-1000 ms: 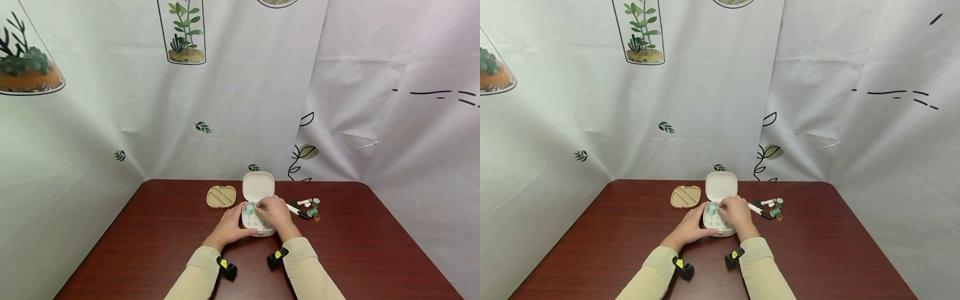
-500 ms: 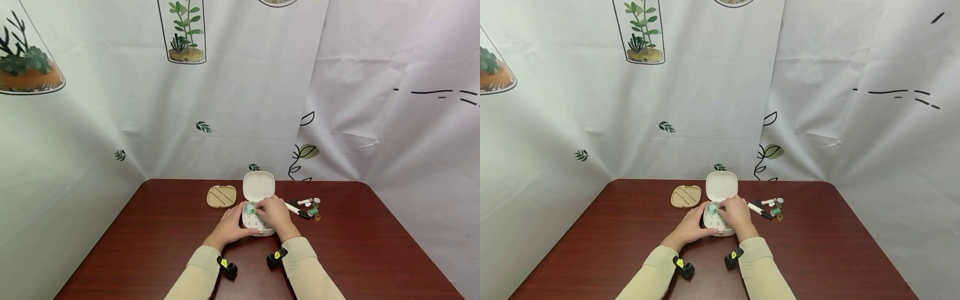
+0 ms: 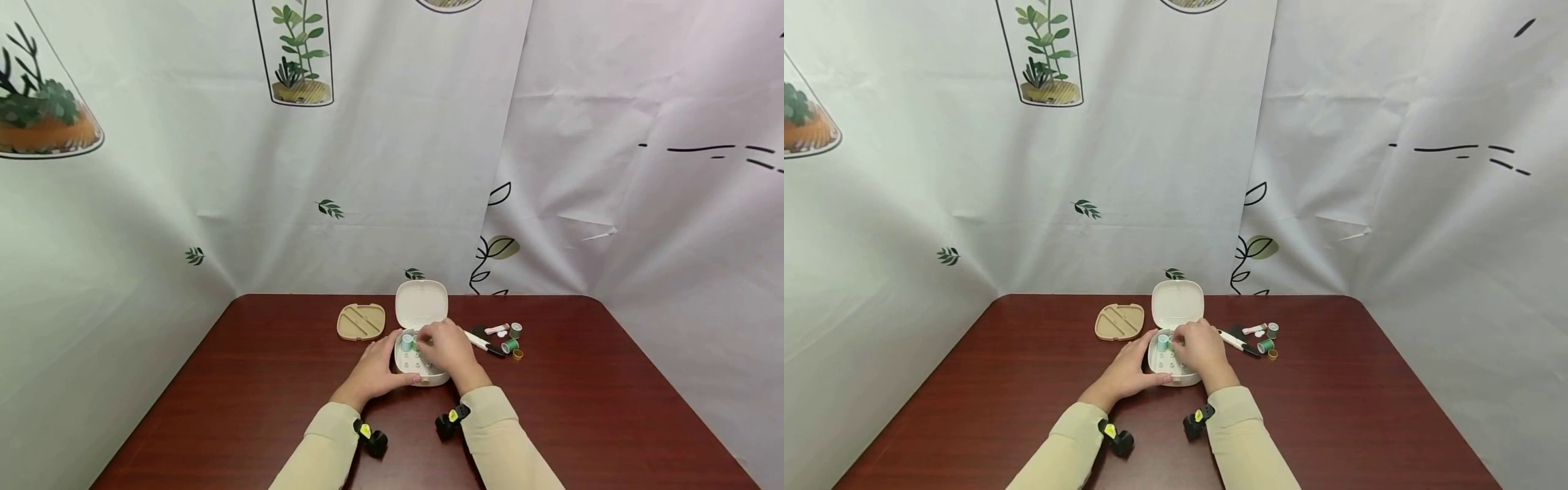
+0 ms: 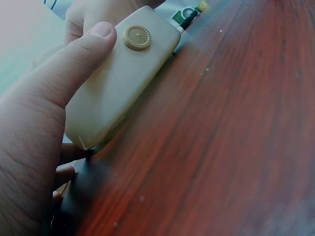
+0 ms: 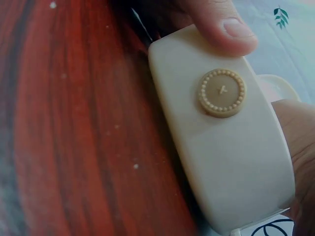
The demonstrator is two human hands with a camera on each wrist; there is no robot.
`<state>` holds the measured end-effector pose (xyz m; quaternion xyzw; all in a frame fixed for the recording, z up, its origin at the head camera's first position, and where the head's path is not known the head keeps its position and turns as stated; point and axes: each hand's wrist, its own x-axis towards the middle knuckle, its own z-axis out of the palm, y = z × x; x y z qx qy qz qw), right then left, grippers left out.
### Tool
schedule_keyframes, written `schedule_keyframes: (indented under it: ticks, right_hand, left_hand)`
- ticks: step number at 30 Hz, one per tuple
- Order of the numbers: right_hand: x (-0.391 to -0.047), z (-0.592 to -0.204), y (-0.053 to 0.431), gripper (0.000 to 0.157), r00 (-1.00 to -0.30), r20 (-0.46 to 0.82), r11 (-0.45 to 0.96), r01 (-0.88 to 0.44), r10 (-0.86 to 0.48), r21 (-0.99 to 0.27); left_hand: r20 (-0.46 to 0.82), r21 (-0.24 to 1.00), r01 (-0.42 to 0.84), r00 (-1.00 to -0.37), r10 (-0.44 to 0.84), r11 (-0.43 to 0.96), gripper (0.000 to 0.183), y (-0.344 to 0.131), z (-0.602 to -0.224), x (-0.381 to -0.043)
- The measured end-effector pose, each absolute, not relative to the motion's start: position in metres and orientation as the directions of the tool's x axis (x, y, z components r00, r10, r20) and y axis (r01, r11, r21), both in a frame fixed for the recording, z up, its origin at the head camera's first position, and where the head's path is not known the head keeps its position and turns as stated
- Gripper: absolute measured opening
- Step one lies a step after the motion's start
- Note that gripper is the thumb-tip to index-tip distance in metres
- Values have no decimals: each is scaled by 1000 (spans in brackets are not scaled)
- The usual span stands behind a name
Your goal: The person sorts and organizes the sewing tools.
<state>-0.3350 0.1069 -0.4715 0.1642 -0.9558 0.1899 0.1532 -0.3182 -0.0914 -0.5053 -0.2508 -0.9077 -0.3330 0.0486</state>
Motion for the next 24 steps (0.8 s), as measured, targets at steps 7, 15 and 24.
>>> schedule_keyframes:
  ticks: [7, 15, 24]
  right_hand:
    - [-334, -471, 106, 8, -861, 422, 866, -418, -283, -273]
    - [-334, -474, 99, 15, -781, 449, 807, -559, -435, -191]
    - [-336, -478, 97, 14, -754, 466, 792, -588, -462, -165]
  left_hand:
    - [248, 573, 492, -867, 433, 656, 100, -92, -505, -319]
    - [280, 568, 513, -856, 435, 644, 99, -91, -506, -319]
    - [273, 579, 507, -858, 435, 639, 100, -92, -507, -320]
